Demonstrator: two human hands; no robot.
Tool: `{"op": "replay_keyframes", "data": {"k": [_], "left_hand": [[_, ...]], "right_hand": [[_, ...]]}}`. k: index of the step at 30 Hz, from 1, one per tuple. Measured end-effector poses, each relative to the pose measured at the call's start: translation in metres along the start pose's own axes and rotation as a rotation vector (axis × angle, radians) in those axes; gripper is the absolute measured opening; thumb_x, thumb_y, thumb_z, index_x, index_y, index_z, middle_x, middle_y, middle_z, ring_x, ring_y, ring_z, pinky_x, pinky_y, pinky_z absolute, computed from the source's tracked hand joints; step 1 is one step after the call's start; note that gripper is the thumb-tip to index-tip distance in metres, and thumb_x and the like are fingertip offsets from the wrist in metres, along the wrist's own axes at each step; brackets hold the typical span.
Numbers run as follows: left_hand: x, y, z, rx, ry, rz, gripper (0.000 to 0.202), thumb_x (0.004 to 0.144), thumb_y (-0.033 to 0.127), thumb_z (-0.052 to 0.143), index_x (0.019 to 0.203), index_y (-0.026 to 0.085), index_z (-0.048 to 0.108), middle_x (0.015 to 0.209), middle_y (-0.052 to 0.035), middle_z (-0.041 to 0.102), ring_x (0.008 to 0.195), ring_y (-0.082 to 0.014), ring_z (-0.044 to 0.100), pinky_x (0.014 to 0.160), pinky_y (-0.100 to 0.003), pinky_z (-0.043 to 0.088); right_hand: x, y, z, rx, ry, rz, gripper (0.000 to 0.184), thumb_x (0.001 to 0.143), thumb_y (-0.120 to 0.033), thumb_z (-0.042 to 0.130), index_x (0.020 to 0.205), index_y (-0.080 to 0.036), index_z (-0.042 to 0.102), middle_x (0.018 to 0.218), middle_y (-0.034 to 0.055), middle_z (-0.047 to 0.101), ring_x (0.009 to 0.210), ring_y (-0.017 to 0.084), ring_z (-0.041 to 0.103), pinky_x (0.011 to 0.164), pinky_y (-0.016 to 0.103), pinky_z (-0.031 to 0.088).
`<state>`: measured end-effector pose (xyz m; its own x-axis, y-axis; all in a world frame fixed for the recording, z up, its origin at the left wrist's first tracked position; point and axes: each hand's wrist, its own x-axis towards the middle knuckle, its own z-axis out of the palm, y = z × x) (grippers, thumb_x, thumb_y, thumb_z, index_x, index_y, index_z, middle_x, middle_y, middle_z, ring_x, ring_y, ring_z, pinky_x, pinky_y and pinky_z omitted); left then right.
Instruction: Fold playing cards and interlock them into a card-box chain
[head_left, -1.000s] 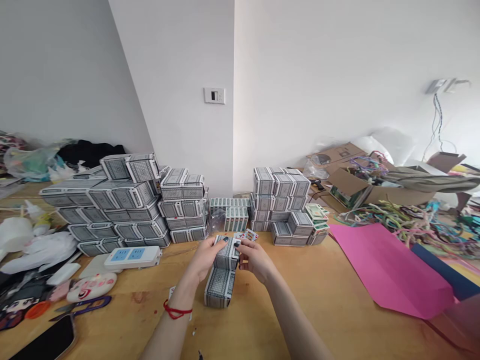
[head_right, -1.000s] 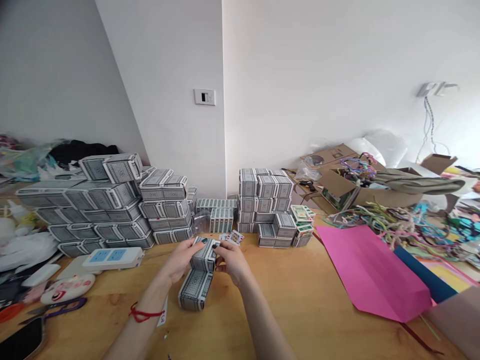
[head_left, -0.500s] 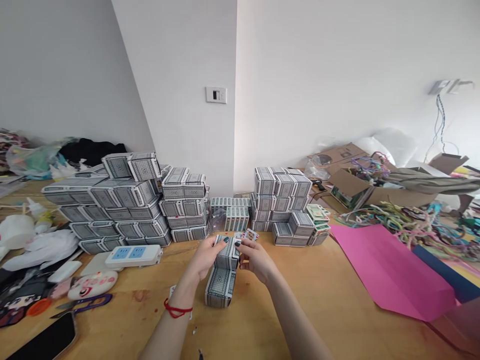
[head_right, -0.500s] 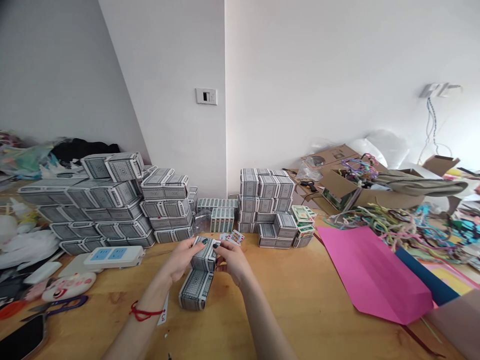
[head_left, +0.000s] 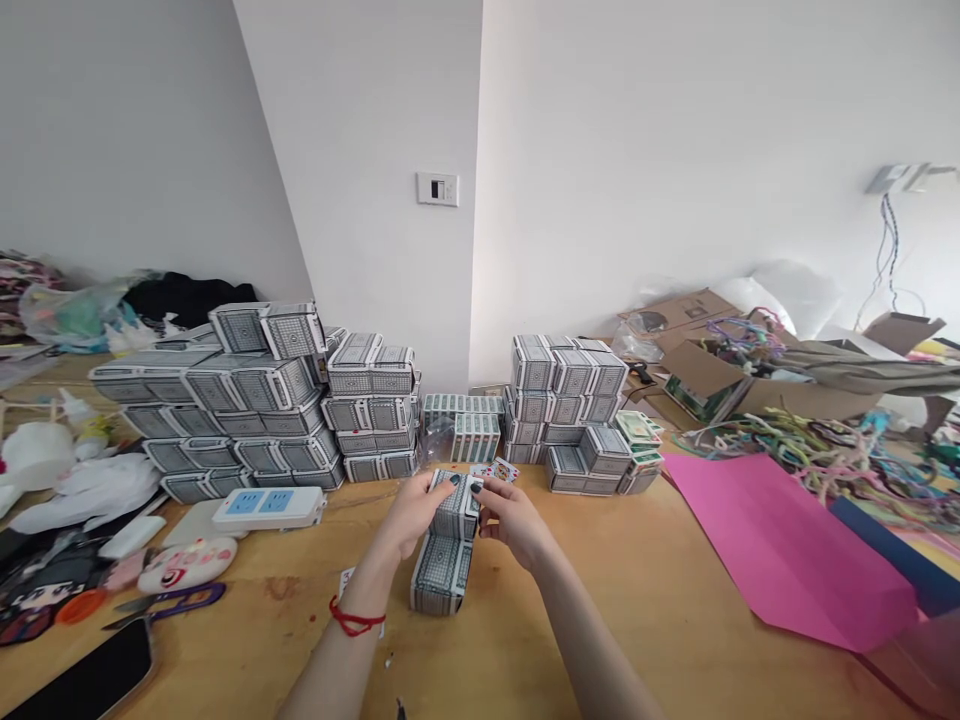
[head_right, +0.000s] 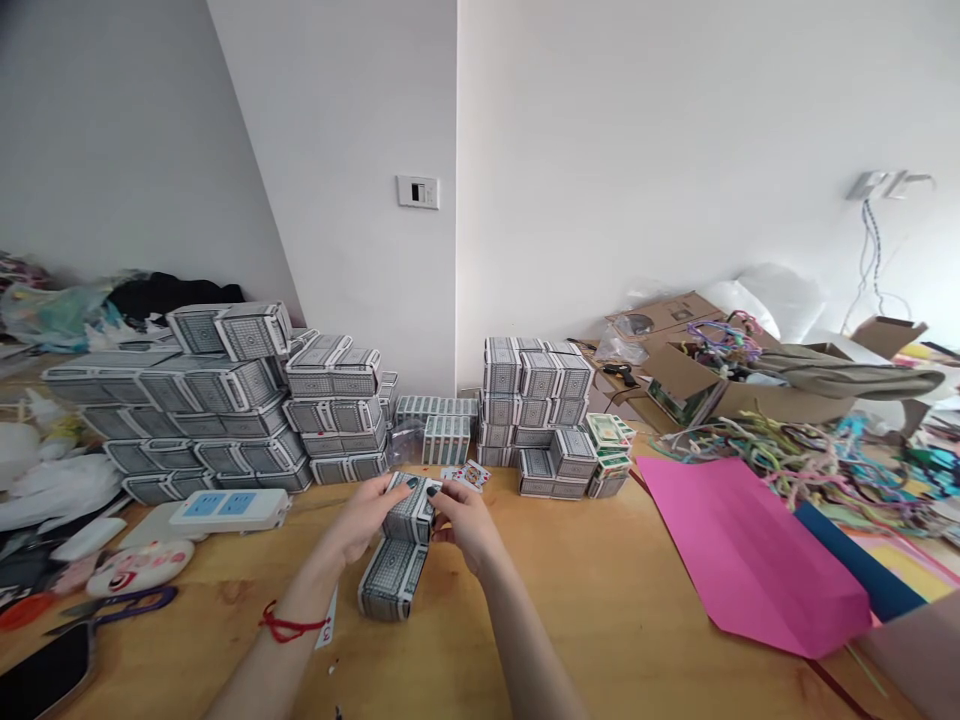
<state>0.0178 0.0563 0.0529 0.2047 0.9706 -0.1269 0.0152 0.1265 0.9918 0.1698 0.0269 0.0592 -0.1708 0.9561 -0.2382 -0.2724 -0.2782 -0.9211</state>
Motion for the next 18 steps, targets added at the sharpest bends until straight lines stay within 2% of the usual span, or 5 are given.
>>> {"op": "replay_keyframes", "data": {"k": [10, 14, 18], "left_hand": [[-0.0021, 0.0044, 0.0059, -0.062, 0.010, -0.040, 0.027, 0.064, 0.036, 0.061, 0.076, 0.012, 0.064, 0.072, -0.0053, 0.066, 0.062, -0.0159, 0.057, 0.055, -0.024, 0.041], [-0.0036, 0.0065, 0.0066, -0.078, -0.003, -0.046, 0.025, 0.064, 0.036, 0.061, 0.073, 0.012, 0.064, 0.070, -0.0050, 0.065, 0.062, -0.0159, 0.057, 0.056, -0.025, 0.041], [-0.0054, 0.0088, 0.0074, -0.073, 0.014, -0.027, 0.023, 0.066, 0.034, 0.060, 0.074, 0.013, 0.063, 0.070, -0.0037, 0.065, 0.062, -0.0150, 0.056, 0.057, -0.025, 0.041]], "right_hand": [[-0.0011, -0.0012, 0.0005, -0.070, -0.007, -0.086, 0.034, 0.063, -0.044, 0.064, 0.086, -0.019, 0.063, 0.057, -0.0033, 0.048, 0.049, 0.007, 0.042, 0.048, 0.020, 0.039], [-0.0014, -0.0019, 0.0007, -0.114, -0.021, -0.087, 0.035, 0.065, -0.045, 0.062, 0.090, -0.019, 0.063, 0.057, -0.0034, 0.048, 0.048, 0.007, 0.042, 0.046, 0.020, 0.041], [0.0031, 0.0030, 0.0020, -0.206, 0.004, -0.099, 0.041, 0.071, -0.044, 0.056, 0.104, -0.020, 0.058, 0.052, -0.0045, 0.047, 0.045, 0.009, 0.044, 0.044, 0.022, 0.042]]}}
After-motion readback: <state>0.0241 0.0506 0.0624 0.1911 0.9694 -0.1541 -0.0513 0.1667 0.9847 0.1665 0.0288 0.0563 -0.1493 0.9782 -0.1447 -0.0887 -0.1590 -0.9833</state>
